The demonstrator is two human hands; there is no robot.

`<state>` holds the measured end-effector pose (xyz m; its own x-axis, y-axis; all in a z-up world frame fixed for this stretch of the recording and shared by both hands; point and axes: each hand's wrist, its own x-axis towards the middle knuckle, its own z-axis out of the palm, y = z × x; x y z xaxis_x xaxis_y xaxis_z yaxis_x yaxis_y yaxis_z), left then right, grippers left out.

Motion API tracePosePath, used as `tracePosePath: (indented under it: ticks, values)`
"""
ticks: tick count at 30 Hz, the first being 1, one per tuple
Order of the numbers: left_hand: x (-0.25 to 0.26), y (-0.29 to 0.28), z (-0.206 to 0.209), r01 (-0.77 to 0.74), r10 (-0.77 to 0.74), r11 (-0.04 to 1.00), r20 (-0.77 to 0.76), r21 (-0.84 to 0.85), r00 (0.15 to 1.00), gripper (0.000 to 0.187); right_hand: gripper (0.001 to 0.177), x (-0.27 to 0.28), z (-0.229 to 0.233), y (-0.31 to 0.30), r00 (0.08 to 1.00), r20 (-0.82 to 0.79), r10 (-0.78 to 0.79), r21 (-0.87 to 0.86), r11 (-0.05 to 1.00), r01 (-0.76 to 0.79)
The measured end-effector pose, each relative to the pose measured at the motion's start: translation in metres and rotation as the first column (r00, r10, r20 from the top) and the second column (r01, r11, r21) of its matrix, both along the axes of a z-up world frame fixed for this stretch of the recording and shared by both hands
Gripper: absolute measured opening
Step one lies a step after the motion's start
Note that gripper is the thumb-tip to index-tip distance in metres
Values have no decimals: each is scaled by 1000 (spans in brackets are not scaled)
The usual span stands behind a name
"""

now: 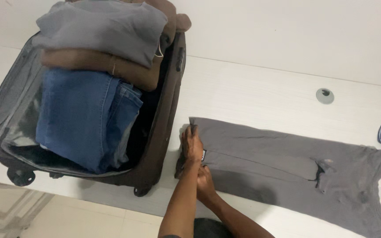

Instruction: The person spreads out a gray shirt on a surface by hand, folds the sides and sleeves inward, and places the folded shirt into a black suitcase. The person then repeats these actions with another gray shirt.

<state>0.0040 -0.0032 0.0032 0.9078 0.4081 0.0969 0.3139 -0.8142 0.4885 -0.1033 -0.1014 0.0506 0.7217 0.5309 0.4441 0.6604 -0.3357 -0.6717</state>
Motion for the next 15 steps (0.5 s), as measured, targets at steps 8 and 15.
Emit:
tracePosePath:
  ticks: [8,15]
  values:
    - [20,-17,77,-117,157,902,63,-415,986,37,16,4,10,-22,862,-417,-287,-24,952,305]
    - [53,-69,138,-16,-19,775,-48,-632,999,79,22,17,57,-90,643,-548,-535,85,729,679]
